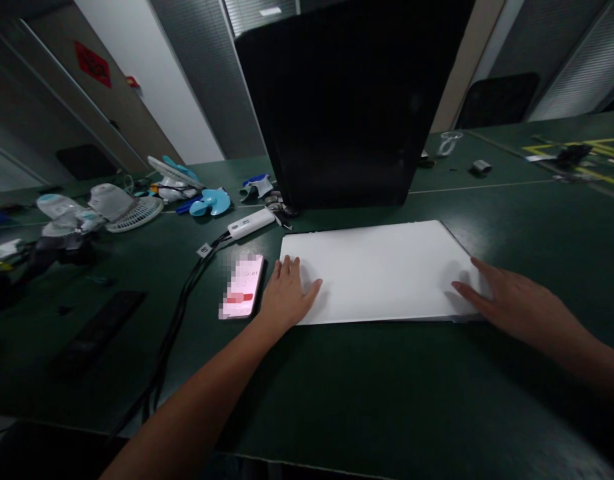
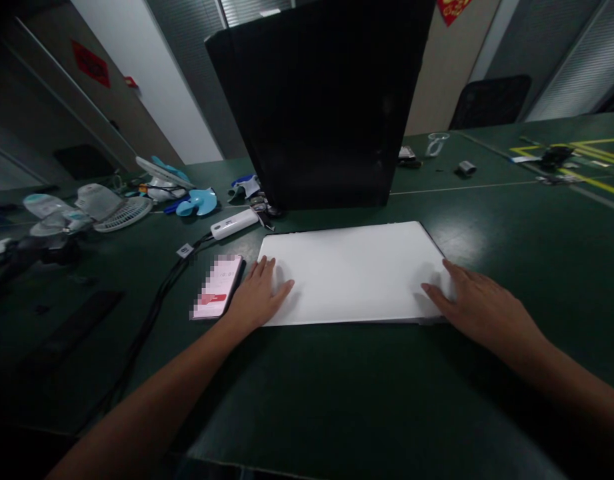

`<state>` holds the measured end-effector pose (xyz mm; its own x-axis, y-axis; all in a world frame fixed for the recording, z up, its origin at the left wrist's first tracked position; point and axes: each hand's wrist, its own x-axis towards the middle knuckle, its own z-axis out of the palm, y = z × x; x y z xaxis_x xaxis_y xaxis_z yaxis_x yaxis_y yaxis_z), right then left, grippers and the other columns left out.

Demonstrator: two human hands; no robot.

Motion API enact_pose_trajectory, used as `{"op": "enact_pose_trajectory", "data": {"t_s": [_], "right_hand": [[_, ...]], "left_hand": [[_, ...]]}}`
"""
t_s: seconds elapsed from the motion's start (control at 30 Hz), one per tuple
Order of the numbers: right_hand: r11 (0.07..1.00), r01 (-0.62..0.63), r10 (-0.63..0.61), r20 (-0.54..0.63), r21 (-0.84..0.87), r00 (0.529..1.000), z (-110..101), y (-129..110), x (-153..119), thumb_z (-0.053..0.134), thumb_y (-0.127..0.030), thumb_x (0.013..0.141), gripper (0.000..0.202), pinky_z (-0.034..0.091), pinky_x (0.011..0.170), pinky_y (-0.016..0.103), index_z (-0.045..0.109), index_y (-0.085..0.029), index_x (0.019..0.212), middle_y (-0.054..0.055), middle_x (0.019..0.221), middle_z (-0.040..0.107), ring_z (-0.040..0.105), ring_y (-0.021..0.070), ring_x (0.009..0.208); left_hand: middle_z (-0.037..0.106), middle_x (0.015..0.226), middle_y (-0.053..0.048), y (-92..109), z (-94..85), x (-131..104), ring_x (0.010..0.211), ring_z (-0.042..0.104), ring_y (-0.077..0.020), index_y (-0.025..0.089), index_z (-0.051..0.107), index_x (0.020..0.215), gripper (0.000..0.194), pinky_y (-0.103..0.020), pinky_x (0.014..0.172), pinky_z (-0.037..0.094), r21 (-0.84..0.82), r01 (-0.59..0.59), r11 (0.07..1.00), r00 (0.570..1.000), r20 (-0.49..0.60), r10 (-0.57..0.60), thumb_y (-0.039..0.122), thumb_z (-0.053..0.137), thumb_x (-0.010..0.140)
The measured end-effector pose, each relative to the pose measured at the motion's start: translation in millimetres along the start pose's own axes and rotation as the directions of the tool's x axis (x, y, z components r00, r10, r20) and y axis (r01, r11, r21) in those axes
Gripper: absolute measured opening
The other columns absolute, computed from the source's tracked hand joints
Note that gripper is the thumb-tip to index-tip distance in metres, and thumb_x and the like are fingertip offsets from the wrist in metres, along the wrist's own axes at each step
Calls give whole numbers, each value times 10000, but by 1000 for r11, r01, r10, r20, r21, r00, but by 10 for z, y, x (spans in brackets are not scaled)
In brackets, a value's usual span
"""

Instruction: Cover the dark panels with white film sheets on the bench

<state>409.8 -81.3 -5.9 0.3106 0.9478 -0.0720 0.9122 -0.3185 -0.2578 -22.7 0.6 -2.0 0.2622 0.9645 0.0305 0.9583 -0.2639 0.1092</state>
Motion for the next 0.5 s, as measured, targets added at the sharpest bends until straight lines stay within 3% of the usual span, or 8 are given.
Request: {"op": "enact_pose_trajectory", "data": {"t_s": [0.13,0.23,0.37,0.43,0.5], "right_hand": [[881,-218,203,81,419,976,-147,88,152,585,-656,852,824,353,1208,590,539,-173,1518,159,1531,487,494,388,1377],[767,-243,233,95,594,968,-270,141,239,513,-489,893,714,441,1177,419,536,-92,1487,190,1510,501,546,288,1352],[606,-207,214,93,768,972,-400,136,216,436,-427,919,751,563,937,279,413,-32,1557,240,1468,520,625,235,1252],[651,-167,200,45,740,979,-420,121,168,438,-523,939,782,575,766,300,407,-70,1575,233,1450,539,682,259,1112],[788,-105,162,-40,606,986,-396,118,129,400,-603,953,826,550,643,324,402,-71,1585,235,1371,596,707,265,927]], "left_hand": [[315,1669,-266,71,13,-31,1573,256,-438,31,364,1569,809,-550,1263,270,65,-9,998,1000,-23,11,639,346,1036],[339,1657,-268,103,20,-39,1557,285,-456,41,393,1543,792,-578,1241,292,58,-11,998,999,-50,14,638,354,1025],[328,1658,-276,76,26,-26,1556,276,-469,34,396,1536,812,-582,1237,296,45,-12,999,999,-39,14,660,330,1022],[307,1667,-279,56,26,-21,1564,257,-462,25,380,1545,823,-567,1247,287,40,-11,999,1000,-19,12,662,314,1028],[304,1667,-281,49,24,-22,1570,251,-450,18,372,1550,820,-550,1258,275,40,-18,999,1000,-9,18,652,318,1034]]}}
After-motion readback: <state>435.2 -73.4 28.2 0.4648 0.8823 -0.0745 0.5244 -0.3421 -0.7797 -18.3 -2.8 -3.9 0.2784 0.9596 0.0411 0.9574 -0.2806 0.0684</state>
